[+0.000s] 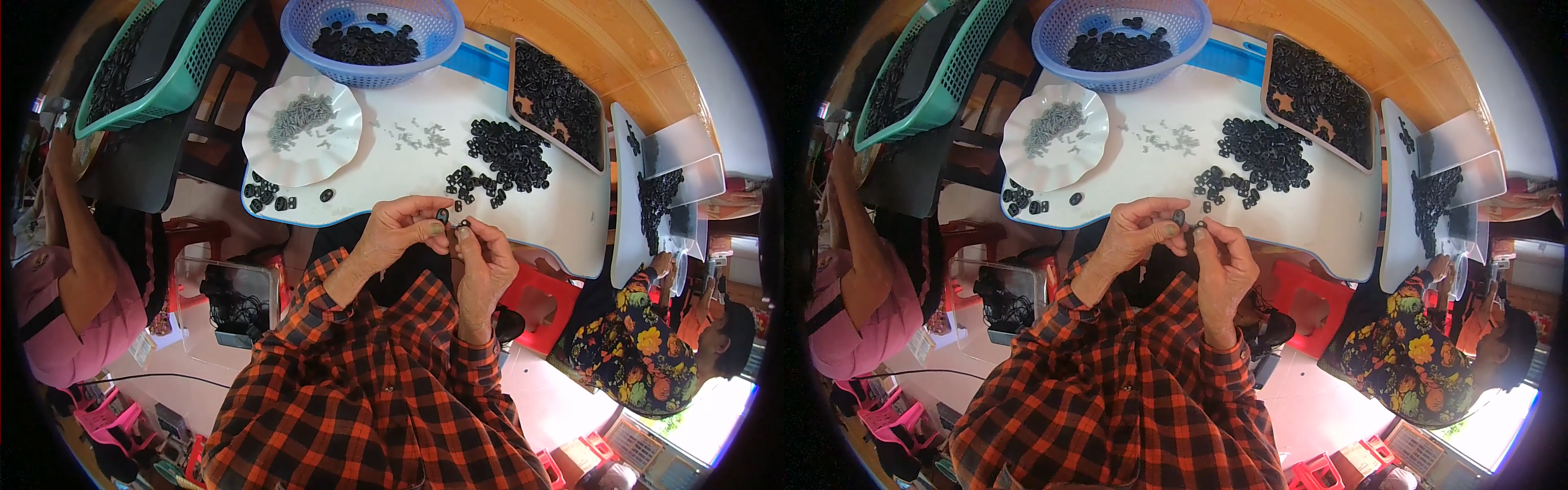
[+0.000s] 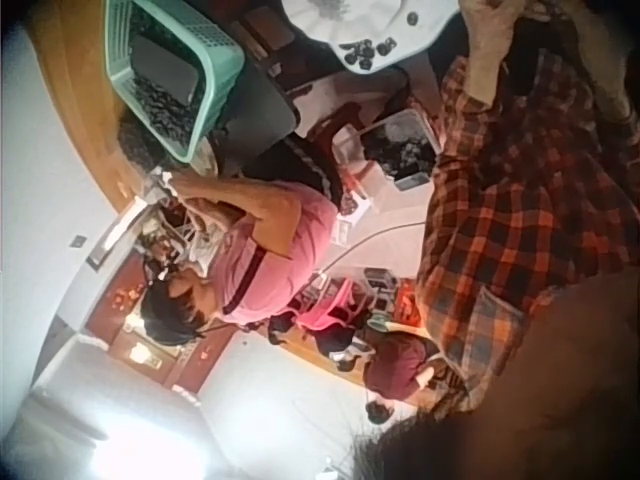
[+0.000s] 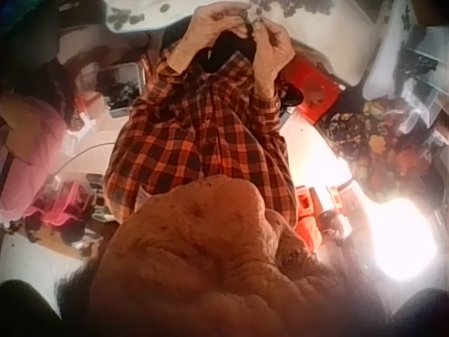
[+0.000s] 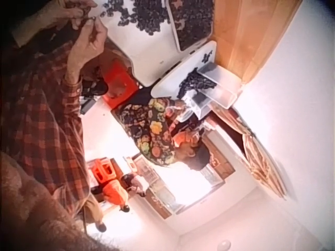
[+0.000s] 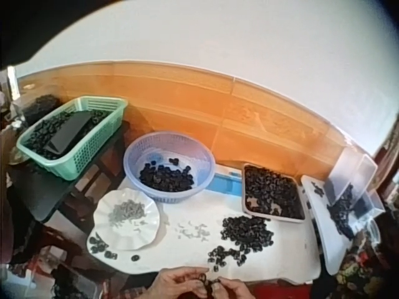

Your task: The person assembles plastic cord locks by picking up components from the table and fitting them together by hand.

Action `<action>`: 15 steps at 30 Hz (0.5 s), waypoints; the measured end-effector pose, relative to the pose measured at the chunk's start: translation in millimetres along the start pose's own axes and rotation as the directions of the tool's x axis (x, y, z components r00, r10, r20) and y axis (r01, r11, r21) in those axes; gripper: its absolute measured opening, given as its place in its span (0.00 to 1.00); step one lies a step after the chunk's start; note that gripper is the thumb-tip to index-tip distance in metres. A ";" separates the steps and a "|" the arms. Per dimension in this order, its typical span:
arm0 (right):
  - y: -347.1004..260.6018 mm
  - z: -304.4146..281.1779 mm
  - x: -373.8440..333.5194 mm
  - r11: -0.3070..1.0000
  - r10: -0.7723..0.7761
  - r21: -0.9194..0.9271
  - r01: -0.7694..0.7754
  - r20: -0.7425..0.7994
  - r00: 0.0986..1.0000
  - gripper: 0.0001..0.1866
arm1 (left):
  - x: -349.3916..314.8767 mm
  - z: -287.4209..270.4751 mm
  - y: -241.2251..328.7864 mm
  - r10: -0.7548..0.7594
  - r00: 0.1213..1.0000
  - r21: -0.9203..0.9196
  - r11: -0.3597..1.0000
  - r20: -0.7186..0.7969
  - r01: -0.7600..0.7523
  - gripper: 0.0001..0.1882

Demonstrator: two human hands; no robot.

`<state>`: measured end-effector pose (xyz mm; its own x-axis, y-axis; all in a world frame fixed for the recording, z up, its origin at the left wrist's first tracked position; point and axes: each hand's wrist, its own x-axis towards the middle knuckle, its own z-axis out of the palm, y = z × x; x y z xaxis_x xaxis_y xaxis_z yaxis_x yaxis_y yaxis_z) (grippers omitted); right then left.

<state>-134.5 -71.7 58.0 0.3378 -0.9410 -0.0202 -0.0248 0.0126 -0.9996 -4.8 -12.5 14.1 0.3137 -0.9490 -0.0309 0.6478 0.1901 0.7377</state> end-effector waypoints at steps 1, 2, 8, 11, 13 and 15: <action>1.3 -0.6 -0.3 1.000 0.000 0.000 0.000 0.000 1.000 0.07 | 0.0 0.1 0.6 -0.004 1.000 -0.006 1.000 0.006 0.004 0.17; 3.8 -1.5 -0.7 1.000 -0.005 0.008 0.005 0.013 1.000 0.07 | -0.2 0.0 0.9 -0.008 1.000 -0.011 1.000 0.012 0.008 0.16; 4.6 1.2 -1.9 1.000 -0.018 -0.004 0.018 0.037 0.999 0.07 | -0.2 -3.2 -5.5 -0.033 0.999 -0.103 0.994 0.018 0.034 0.12; 4.8 1.7 -2.7 1.000 -0.015 0.002 0.015 0.055 0.998 0.07 | -0.3 -4.6 -9.9 -0.029 0.999 -0.076 0.997 -0.016 0.028 0.13; 5.3 1.3 -2.7 1.000 -0.003 -0.004 0.004 0.062 0.998 0.06 | -0.6 -4.3 -7.9 -0.038 0.999 -0.083 0.996 -0.027 0.036 0.13; 7.0 0.5 -1.9 1.000 -0.017 -0.022 0.018 0.053 0.998 0.06 | -0.4 -2.1 -5.5 -0.049 0.998 -0.090 0.995 -0.035 0.046 0.13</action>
<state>-134.9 -69.7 51.0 0.3875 -0.9219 -0.0046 -0.0397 -0.0117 -0.9991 -7.0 -12.6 8.7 0.3056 -0.9478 -0.0907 0.7214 0.1683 0.6718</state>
